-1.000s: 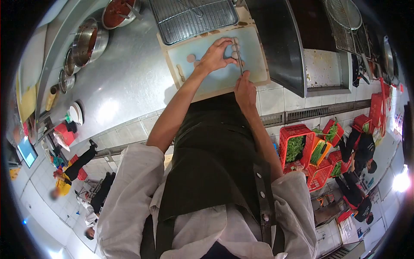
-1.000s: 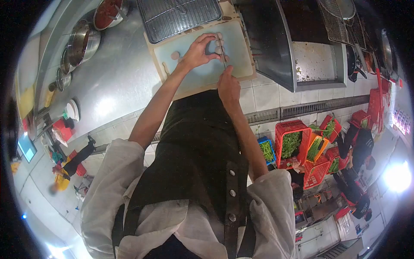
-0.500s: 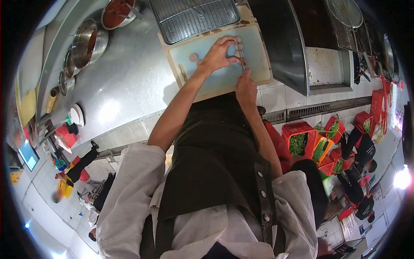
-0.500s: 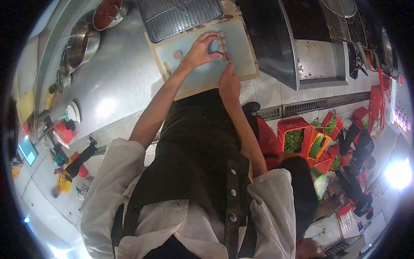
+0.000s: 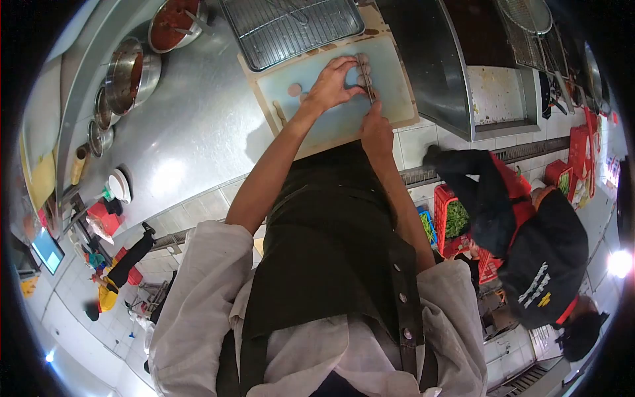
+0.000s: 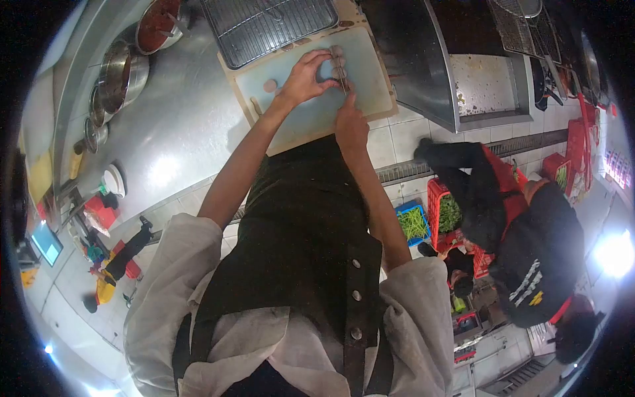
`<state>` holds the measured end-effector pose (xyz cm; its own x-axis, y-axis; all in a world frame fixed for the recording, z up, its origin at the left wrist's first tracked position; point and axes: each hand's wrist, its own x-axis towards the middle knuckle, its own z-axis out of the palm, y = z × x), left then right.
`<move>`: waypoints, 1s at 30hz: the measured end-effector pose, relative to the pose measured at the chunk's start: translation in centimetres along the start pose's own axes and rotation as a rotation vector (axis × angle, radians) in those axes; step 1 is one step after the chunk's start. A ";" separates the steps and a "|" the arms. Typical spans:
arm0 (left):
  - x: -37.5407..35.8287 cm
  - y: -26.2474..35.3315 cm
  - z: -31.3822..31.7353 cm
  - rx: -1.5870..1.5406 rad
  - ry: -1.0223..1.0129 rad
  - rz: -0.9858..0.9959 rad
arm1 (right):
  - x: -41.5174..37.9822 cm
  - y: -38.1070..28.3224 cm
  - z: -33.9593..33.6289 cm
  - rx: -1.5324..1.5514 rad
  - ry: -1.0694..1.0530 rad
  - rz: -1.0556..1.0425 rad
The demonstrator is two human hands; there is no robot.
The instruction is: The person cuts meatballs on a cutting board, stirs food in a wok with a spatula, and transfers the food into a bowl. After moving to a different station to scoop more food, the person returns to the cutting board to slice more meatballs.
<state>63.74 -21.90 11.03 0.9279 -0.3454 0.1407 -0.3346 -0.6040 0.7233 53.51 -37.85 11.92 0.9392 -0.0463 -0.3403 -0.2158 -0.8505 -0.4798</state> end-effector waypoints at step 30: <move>-2.7 2.0 2.5 0.148 0.155 0.006 | 1.0 0.7 0.1 -0.010 -0.058 -0.065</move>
<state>60.15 -23.99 10.41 0.9363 -0.2416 0.2550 -0.3500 -0.7052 0.6167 54.33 -38.45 11.19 0.9338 0.0395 -0.3555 -0.1519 -0.8561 -0.4939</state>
